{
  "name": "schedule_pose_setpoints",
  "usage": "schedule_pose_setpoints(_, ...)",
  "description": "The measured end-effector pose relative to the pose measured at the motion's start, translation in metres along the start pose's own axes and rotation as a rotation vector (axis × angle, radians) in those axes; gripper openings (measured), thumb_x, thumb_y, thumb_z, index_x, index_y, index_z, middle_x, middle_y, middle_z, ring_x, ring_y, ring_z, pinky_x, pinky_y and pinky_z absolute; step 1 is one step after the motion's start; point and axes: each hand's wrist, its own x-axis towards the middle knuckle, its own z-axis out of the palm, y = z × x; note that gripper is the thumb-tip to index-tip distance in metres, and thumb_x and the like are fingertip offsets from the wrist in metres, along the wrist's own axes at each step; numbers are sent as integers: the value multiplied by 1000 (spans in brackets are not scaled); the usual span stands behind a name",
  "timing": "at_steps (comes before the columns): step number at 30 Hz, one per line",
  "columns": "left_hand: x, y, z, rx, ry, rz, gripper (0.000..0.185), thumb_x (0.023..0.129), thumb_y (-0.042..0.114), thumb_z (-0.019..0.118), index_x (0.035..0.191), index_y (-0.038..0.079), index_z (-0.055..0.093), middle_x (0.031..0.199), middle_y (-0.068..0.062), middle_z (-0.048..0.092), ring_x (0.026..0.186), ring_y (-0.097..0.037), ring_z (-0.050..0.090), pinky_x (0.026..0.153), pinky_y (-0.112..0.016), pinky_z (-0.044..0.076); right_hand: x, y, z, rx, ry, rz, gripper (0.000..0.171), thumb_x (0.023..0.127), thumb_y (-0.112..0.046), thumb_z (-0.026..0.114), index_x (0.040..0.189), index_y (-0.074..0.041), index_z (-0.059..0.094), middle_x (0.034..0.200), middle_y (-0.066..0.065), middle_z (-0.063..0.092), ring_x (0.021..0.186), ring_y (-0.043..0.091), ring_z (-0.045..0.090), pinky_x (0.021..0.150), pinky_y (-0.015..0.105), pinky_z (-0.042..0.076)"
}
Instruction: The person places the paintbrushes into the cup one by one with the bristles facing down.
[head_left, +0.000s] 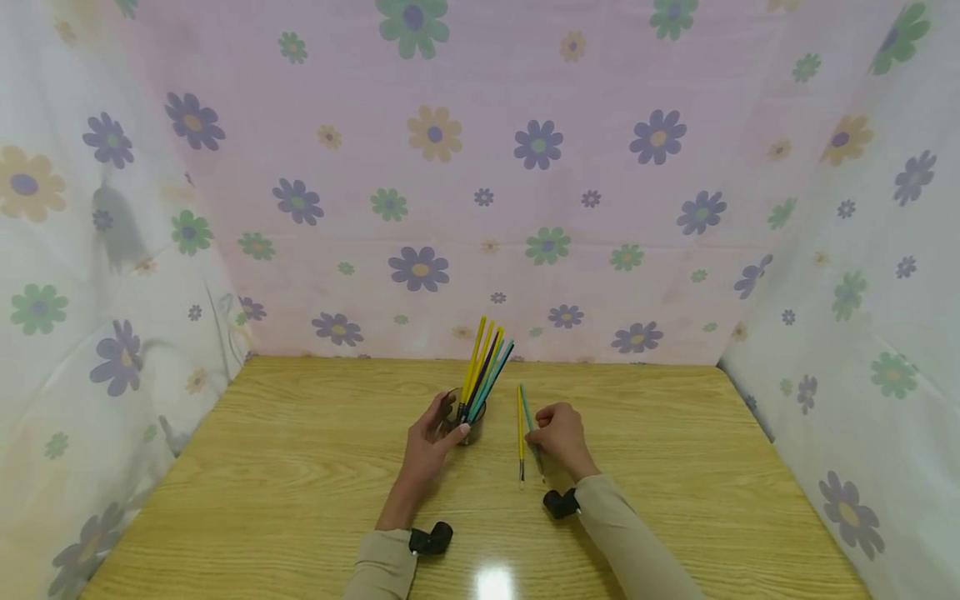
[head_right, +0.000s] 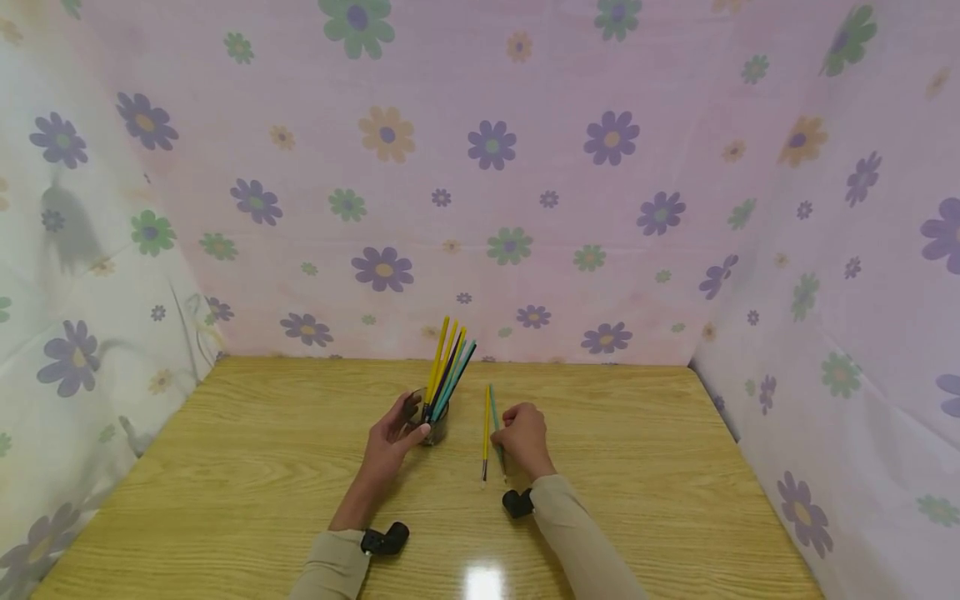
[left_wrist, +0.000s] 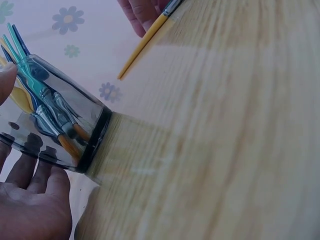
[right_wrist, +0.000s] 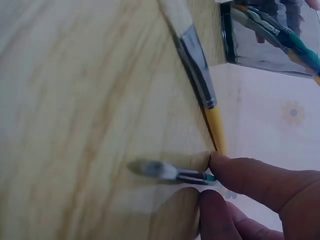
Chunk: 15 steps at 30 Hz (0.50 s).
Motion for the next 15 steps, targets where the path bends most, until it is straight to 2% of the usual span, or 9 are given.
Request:
schedule_pose_setpoints(5, 0, 0, 0, 7, 6, 8, 72, 95, -3, 68, 158, 0, 33, 159, -20, 40, 151, -35, 31, 121, -52, 28, 0, -2, -2, -49, -19, -18, 29, 75, 6, 75, 104, 7, 74, 96, 16, 71, 86, 27, 66, 74, 40, 60)
schedule_pose_setpoints(8, 0, -1, 0, -3, 10, 6, 73, 95, -4, 68, 158, 0, 32, 158, -19, 41, 151, -34, 32, 122, -52, 28, 1, -5, -5, -88, -43, -14, 31, 74, 6, 71, 105, 8, 74, 97, 17, 72, 87, 27, 67, 74, 40, 61)
schedule_pose_setpoints(11, 0, -1, 0, -13, 5, 1, 74, 95, -4, 67, 158, -1, 30, 159, -20, 40, 151, -34, 30, 122, -52, 26, 2, -7, -8, -115, -62, 12, 31, 74, 2, 73, 105, 9, 73, 98, 18, 71, 88, 28, 66, 76, 41, 61)
schedule_pose_setpoints(15, -1, -1, 1, -19, 1, -2, 74, 95, -4, 67, 159, -1, 29, 160, -21, 38, 152, -35, 29, 123, -51, 25, 2, -7, -11, -96, -76, 39, 27, 76, -3, 76, 101, 7, 73, 100, 19, 70, 89, 29, 65, 78, 42, 60)
